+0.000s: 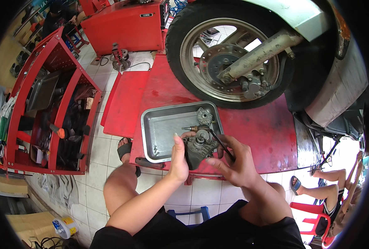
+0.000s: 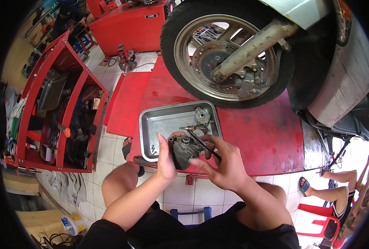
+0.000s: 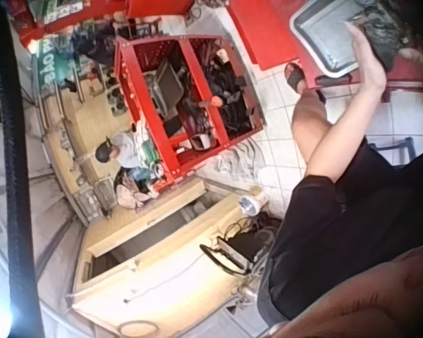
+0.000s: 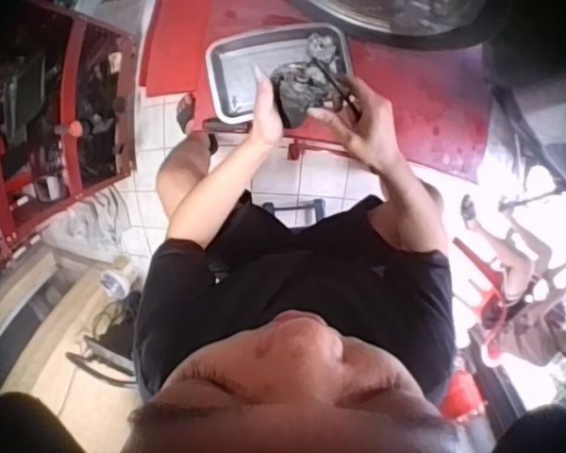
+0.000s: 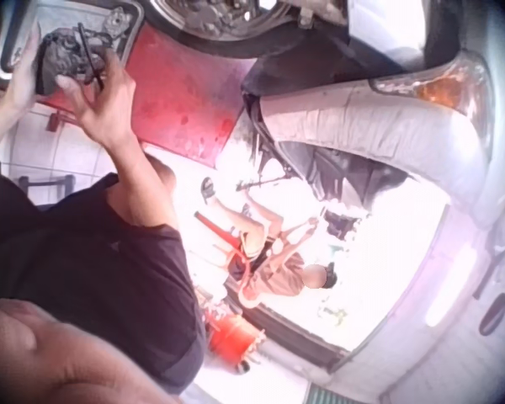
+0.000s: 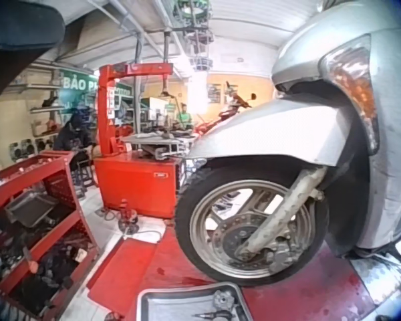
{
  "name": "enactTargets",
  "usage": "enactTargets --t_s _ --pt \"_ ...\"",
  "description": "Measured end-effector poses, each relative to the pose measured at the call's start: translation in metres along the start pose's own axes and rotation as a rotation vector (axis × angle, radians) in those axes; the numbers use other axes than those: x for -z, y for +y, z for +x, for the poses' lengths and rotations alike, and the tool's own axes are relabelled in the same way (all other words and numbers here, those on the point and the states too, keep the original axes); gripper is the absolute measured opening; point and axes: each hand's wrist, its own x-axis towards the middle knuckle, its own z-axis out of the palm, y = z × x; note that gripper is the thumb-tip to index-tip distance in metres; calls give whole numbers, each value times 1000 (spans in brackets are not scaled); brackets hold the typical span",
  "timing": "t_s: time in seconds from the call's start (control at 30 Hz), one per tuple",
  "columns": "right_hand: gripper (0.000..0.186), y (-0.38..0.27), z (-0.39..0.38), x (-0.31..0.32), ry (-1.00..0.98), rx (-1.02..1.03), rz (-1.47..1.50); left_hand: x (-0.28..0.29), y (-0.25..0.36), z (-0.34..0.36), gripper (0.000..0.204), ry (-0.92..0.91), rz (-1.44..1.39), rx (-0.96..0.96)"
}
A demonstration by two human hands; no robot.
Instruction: The person sits on a low stool in a workshop and disassembles a scooter starter motor. They remove the outer casing and use a screwdriver to manipulate internal components, placing the disassembled parts into a metal tray.
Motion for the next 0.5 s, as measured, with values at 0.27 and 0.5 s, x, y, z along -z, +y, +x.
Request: enactTargets --t_s 0.27,0.5 --pt "81 4 -9 -16 84 100 -90 -5 6 -2 79 -29 157 -183" --pt "70 7 -7 -18 115 119 -109 -13 13 -6 71 7 -184 64"
